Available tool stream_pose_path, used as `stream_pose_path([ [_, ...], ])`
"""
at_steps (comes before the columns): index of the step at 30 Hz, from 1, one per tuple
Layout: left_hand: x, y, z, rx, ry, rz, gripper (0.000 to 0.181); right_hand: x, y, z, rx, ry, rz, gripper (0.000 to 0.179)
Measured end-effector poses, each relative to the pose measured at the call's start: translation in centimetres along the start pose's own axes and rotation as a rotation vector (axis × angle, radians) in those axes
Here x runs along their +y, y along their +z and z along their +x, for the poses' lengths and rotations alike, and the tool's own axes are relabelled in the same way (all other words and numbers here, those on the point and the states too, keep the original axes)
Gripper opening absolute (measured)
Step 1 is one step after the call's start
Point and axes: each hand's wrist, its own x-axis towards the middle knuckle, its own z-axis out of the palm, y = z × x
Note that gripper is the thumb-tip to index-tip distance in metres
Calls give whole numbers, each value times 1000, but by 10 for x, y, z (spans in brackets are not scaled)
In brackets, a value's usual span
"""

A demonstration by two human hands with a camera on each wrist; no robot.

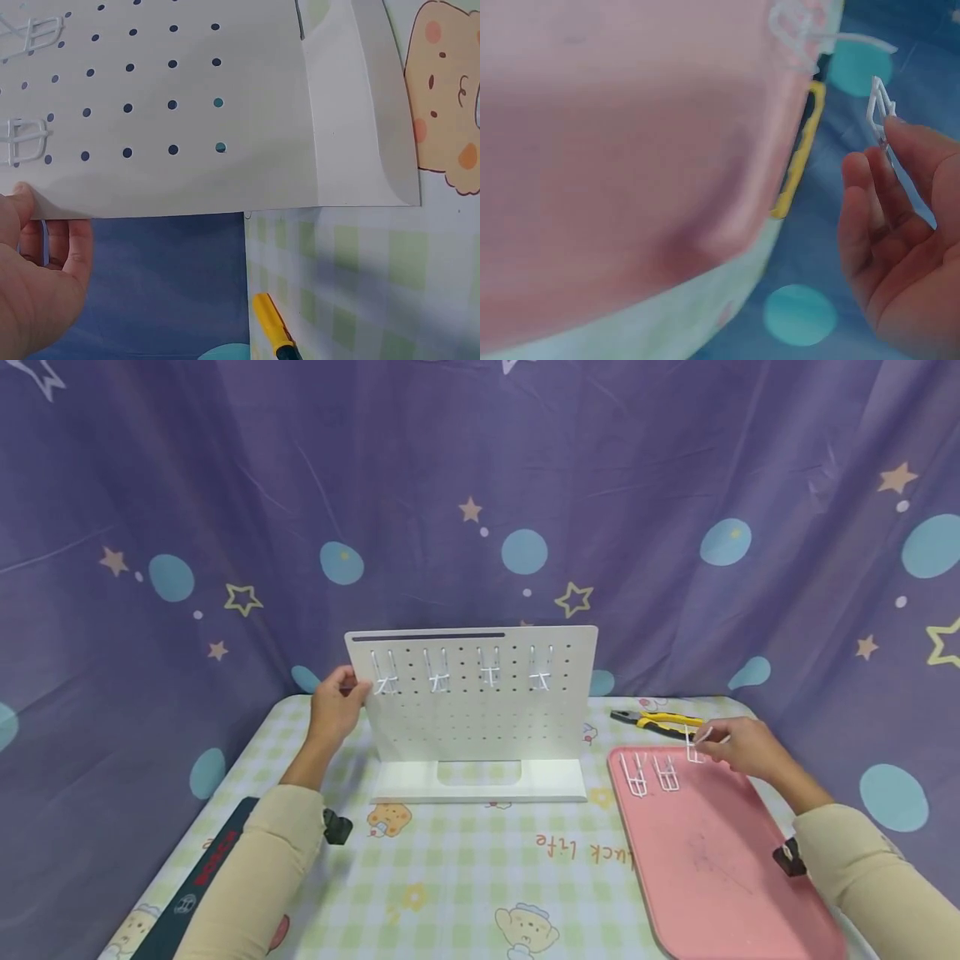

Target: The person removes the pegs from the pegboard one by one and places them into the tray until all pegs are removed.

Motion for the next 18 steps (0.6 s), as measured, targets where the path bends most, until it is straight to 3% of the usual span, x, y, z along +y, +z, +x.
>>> stream_pose_path([
  [6, 1, -2, 1, -2, -5, -3, 25, 19, 14, -2, -38, -12, -43, 4],
  [18, 0, 0, 2, -3, -3, -18, 24, 33, 36, 0, -142, 44, -61, 4],
])
